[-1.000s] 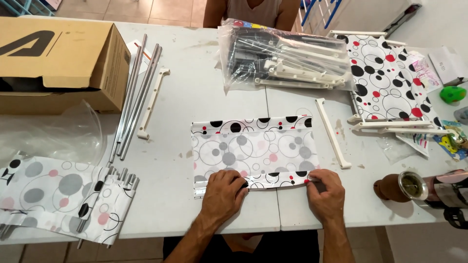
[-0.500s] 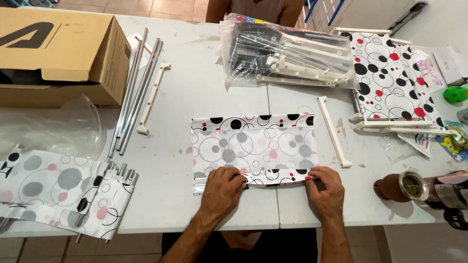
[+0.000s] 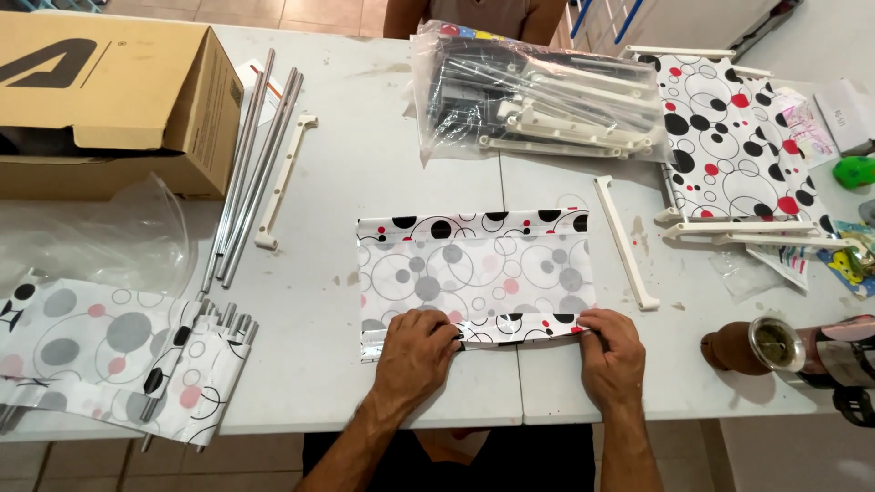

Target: Assembling a modular organizer shelf by inserting metal support rods into fabric sleeves.

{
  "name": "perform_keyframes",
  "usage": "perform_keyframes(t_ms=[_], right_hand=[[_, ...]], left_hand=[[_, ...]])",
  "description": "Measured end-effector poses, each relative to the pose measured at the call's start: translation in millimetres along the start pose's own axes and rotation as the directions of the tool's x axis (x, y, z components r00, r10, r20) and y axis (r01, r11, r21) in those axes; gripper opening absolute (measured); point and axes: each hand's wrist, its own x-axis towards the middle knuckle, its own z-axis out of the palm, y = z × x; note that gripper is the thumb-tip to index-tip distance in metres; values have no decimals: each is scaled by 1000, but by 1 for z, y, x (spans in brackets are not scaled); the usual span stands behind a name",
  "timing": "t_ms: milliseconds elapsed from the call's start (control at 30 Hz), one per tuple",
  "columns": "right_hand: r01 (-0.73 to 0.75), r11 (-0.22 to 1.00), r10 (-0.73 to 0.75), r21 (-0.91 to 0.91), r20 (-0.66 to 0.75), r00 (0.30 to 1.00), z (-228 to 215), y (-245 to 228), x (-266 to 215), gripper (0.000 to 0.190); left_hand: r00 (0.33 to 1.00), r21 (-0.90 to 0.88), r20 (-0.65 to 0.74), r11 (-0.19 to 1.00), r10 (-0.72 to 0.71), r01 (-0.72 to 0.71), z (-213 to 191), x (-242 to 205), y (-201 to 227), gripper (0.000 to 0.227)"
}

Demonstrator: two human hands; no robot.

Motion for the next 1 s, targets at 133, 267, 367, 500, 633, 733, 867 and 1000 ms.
perform_keyframes(t_ms=[133, 267, 367, 500, 633, 733, 867, 1000], right_hand=[[-6, 1000, 6, -5, 6, 1000, 0, 3, -1, 25], [2, 1000, -2, 2, -4, 1000, 0, 1, -1, 23], [4, 1000, -4, -10, -5, 1000, 0, 1, 0, 23], [9, 1000, -9, -20, -3, 1000, -1, -1, 0, 22], [-13, 999, 13, -34, 1, 1000, -2, -3, 0, 22], [56, 997, -57, -44, -27, 998, -1, -1, -2, 20], [14, 1000, -14, -16, 6, 1000, -2, -4, -4, 19], [27, 998, -26, -50, 30, 999, -1, -1, -5, 16]], left_hand=[[1000, -5, -16, 1000, 3, -3, -1, 0, 1, 9], [1000, -1, -28, 1000, 14, -14, -2, 0, 1, 9], [1000, -6, -16, 1000, 2, -3, -3, 1, 2, 8], [1000, -9, 3, 1000, -9, 9, -5, 2, 4, 10], [1000, -35, -11, 999, -4, 3, -9, 3, 5, 11], [1000, -52, -8, 999, -8, 7, -12, 4, 6, 17], [993, -228, -44, 968, -113, 100, -27, 5, -1, 23], [940, -299, -27, 900, -339, 316, -69, 6, -43, 25]])
